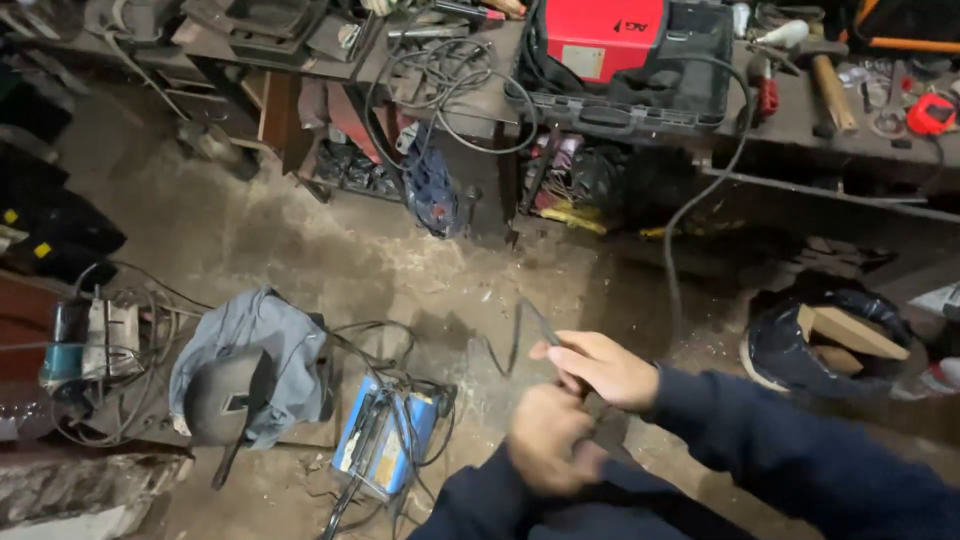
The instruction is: The person places a red welding machine into a black plastic case and coils thick black cables to store them inside the case alongside the machine.
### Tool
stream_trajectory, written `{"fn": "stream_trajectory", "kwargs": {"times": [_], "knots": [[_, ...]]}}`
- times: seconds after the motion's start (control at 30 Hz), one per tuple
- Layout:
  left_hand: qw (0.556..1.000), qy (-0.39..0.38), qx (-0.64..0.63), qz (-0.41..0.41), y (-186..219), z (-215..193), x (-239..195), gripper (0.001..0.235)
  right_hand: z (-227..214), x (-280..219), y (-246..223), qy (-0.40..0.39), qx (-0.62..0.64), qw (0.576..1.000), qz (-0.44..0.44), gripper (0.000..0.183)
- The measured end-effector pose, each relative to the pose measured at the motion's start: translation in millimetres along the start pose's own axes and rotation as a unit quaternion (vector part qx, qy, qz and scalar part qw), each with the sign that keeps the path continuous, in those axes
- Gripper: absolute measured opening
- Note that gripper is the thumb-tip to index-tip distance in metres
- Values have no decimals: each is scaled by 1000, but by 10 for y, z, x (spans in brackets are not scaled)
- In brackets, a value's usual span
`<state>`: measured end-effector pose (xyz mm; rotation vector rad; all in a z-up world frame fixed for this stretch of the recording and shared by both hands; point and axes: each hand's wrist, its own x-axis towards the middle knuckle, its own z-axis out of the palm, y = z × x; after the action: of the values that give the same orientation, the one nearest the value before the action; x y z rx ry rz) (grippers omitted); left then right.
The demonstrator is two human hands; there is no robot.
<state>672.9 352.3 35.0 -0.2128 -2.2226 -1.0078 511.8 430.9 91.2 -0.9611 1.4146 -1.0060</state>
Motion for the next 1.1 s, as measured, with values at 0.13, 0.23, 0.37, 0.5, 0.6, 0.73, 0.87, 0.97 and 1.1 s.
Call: {"fn": "stream_trajectory", "kwargs": {"times": [0.13, 0.23, 0.37, 0.5, 0.6, 0.73, 0.87, 0.97, 1.1], "knots": [[592, 189, -568, -540, -339, -282, 57, 93, 52, -330, 31, 49, -188, 972, -134, 30], [526, 289, -674, -431, -586, -496, 158, 97, 193, -542, 482, 50, -320, 932, -164, 26], [512, 394, -644, -410, -1068, -841, -126, 81, -69, -872, 1054, 86, -381, 915, -104, 23], [525, 520, -546, -396, -1242, -1361, -461, 47, -580, -1299, 2233, 176, -503, 846, -16, 18], [562, 550, -523, -329, -1154, -1789, -717, 32, -932, -1580, 2798, 225, -545, 801, 104, 20], [666, 562, -457, -179, -402, -2235, -548, 34, -1323, -1742, 3458, 335, -525, 775, 110, 39], [794, 542, -226, -160, 265, -2253, -18, 33, -1448, -1537, 3357, 342, -423, 799, 257, 27], [853, 484, -36, -191, -104, -2279, -114, 28, -1516, -1283, 3219, 337, -360, 813, 308, 32], [841, 97, 296, -443, -916, -1860, -137, 27, -1334, -800, 2531, 268, 17, 933, 240, 40]]}}
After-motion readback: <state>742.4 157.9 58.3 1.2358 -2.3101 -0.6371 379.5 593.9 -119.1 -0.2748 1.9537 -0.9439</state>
